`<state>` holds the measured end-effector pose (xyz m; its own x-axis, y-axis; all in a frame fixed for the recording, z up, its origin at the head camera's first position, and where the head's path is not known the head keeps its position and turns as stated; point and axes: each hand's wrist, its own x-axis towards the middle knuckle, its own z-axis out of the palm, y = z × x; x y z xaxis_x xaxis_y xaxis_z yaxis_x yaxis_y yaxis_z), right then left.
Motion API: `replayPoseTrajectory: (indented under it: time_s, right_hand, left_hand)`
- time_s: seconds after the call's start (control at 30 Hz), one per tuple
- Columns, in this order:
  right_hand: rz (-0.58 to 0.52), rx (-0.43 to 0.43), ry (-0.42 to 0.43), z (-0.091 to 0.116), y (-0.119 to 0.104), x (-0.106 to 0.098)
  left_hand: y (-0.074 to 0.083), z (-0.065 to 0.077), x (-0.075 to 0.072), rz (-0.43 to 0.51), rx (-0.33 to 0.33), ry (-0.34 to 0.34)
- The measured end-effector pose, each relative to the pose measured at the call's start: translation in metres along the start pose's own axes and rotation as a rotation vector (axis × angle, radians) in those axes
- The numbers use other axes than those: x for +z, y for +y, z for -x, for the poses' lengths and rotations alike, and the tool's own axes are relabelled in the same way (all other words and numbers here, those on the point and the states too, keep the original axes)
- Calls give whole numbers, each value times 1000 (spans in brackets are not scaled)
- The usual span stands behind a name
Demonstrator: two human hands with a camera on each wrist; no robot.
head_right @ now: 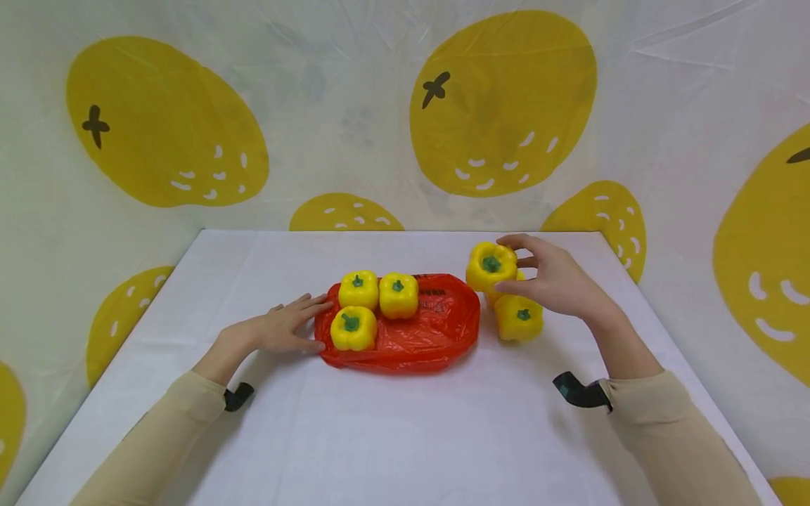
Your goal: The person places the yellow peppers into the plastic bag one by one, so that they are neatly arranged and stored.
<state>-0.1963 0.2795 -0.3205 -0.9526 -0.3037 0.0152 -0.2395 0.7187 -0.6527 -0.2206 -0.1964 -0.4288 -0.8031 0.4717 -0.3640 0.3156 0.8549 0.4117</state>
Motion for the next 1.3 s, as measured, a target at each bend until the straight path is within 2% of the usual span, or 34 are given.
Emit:
replayPoseTrajectory:
  time_s: [0.17, 0.97, 1.17, 1.3]
  right_hand:
    - [-5, 11, -25, 1, -5, 12]
    - [-89, -70, -99, 3, -15, 61]
    - [-58, -52, -114, 1, -20, 73]
    - [-37, -88, -121, 0, -22, 81]
  left_hand:
    - [-1, 0, 0, 2, 15, 0]
    - [-1, 0, 0, 2, 19, 5]
    - [0, -1, -1, -1, 11, -3]
    - [-1, -1, -1, -1, 10, -2]
